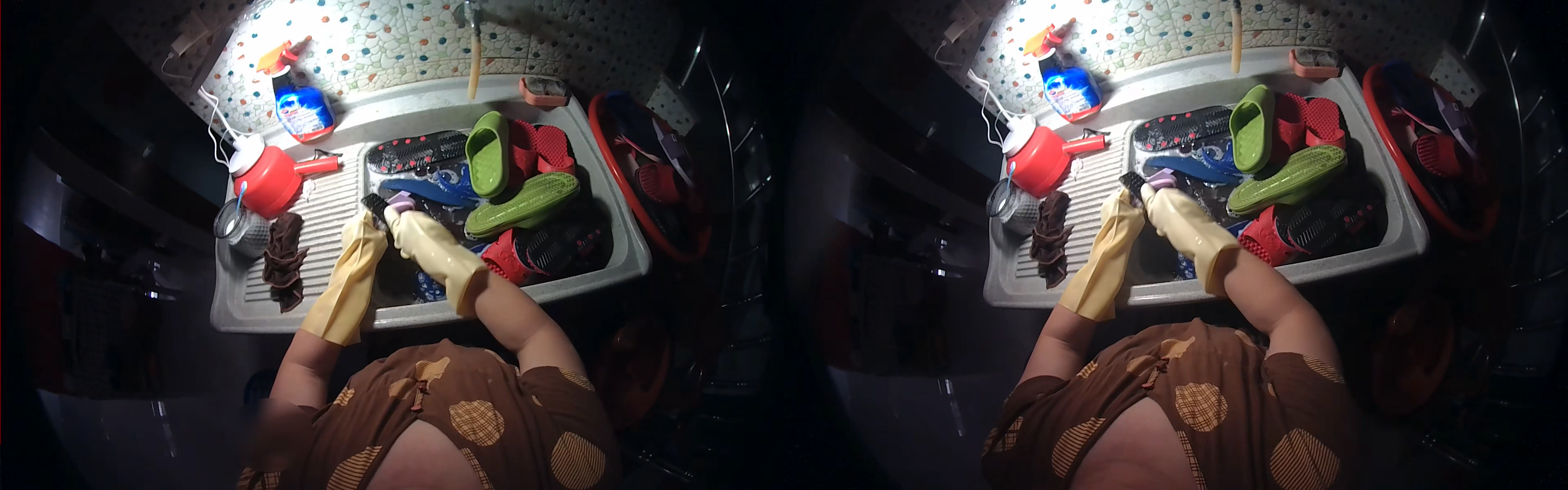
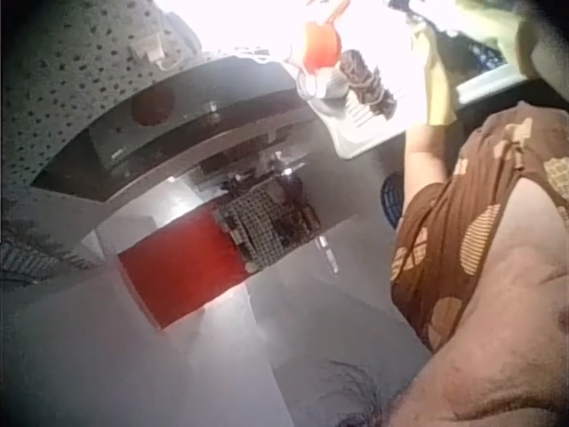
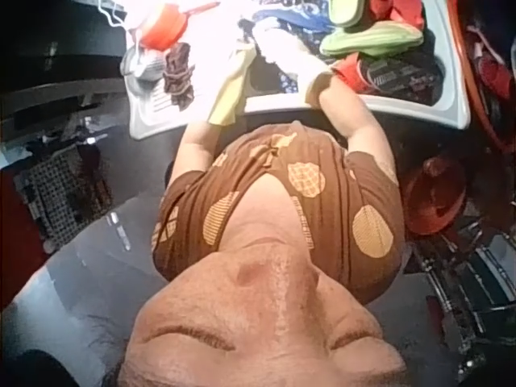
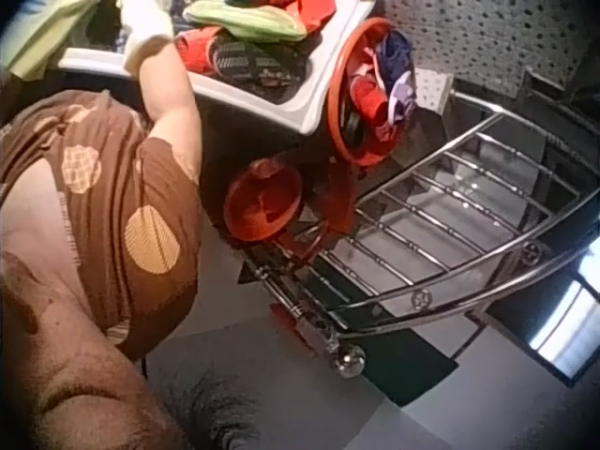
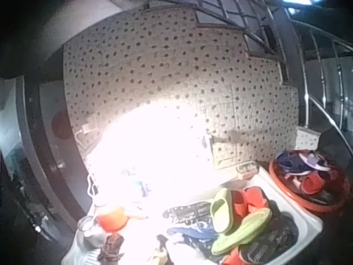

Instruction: Washing multiple pairs of shoes and sandals in a sink using a brush and soap.

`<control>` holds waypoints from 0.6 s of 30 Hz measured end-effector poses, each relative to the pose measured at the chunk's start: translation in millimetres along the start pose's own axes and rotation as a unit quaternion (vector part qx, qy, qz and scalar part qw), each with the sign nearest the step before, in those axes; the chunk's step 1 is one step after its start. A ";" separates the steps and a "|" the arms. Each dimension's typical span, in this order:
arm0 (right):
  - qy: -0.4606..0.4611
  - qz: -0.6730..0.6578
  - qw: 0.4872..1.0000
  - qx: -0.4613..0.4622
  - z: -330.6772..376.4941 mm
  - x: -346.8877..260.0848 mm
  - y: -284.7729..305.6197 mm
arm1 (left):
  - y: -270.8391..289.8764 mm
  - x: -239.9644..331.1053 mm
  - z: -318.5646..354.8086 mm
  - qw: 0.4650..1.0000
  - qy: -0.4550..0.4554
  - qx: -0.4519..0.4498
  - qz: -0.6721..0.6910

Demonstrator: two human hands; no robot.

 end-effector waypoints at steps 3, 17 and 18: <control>0.008 -0.070 0.991 0.115 7.3 -5.6 19.3 | -1.0 5.9 0.8 0.999 -0.031 -0.016 -0.017; 0.034 -0.021 0.995 0.091 -4.1 0.3 15.4 | -1.0 6.6 0.1 0.999 -0.028 -0.031 -0.033; -0.037 -0.042 0.997 0.043 -6.5 12.4 4.2 | -2.5 4.0 -1.7 0.998 -0.013 -0.039 -0.050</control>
Point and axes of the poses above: each hand's wrist, its own z-axis away from the middle knuckle, its own y-axis out of the back of the hand, x = y × z, the point moved 9 cm from there along -z, towards the middle knuckle, and after that the axes turned 13 degrees about -z, right-handed, at the moved point
